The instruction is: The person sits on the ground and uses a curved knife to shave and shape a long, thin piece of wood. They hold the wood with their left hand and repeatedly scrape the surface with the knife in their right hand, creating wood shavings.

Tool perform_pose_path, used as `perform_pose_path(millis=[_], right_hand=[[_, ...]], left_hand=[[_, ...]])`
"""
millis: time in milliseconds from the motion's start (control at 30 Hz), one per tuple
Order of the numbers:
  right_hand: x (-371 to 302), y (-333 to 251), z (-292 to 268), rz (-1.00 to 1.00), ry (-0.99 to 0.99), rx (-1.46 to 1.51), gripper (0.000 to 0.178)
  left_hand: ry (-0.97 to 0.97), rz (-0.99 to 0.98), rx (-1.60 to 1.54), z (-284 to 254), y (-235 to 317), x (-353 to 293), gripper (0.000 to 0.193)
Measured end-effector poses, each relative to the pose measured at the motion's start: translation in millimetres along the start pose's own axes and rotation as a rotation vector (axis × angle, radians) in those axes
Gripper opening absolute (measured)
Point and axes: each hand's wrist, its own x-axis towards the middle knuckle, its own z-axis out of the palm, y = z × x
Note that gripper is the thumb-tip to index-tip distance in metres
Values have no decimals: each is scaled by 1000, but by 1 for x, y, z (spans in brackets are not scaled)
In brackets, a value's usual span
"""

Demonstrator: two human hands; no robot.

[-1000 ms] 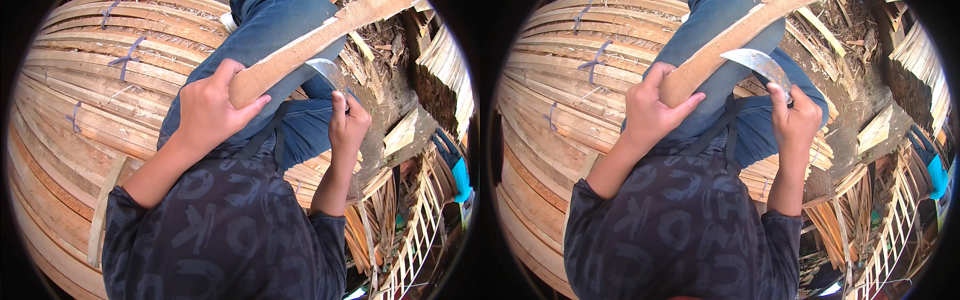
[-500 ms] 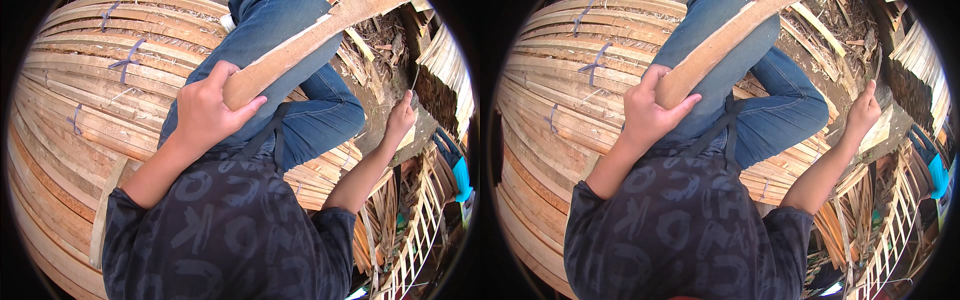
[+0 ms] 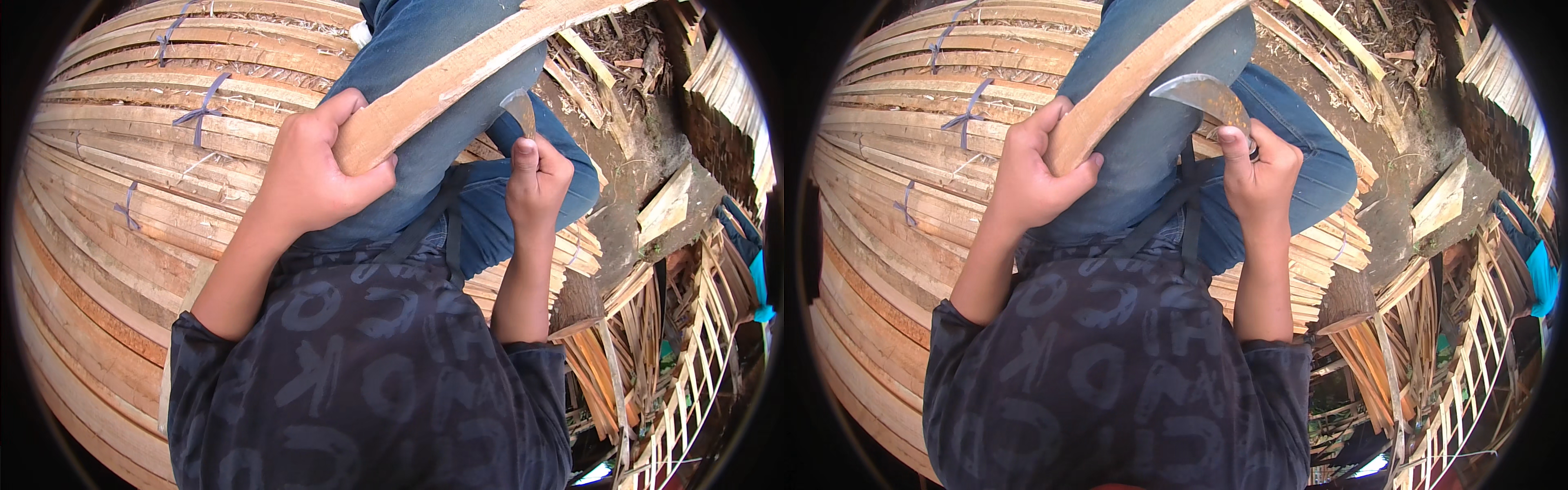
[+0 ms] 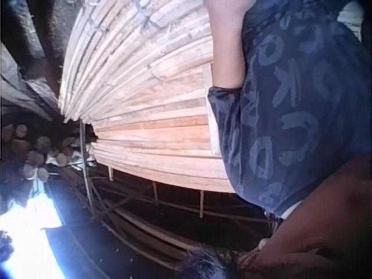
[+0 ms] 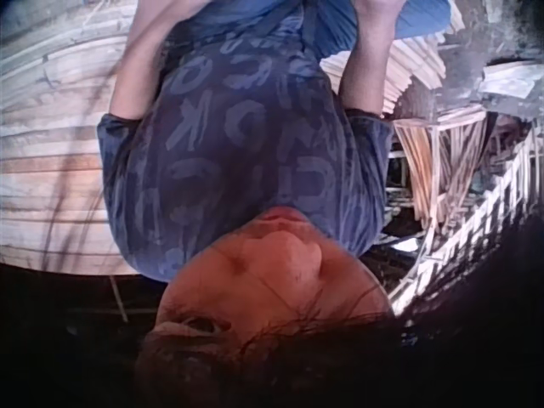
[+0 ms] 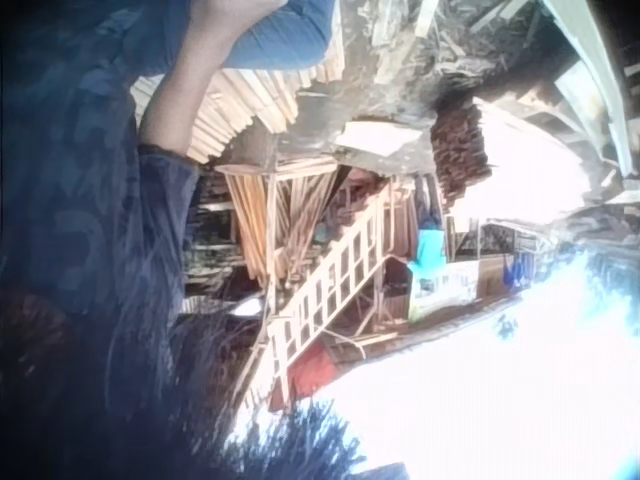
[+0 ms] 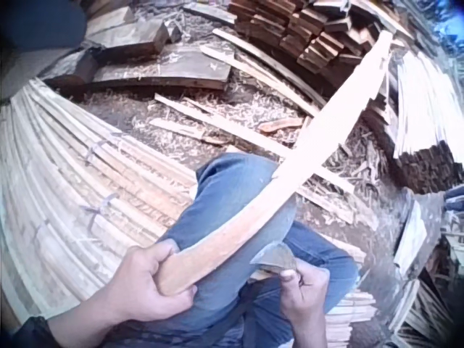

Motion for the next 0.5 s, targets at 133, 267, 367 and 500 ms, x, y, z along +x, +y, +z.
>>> perform_pose_path(millis=[133,267,367,500], right_hand=[[10,-18,-10,-126,-60,-252,54],[15,-25,-9,-202,-82,-400,55],[19,-23,-6,-232,-42,-425,55],[27,-19,-2,-255,25,-435,56]], left_hand=[[-9,-2,-23,0,-2,0,28],[-62,-22,-60,-2,-5,2,27],[-149,-47,-129,-9,-5,6,25],[-245,-79,-300,-15,-8,11,23]])
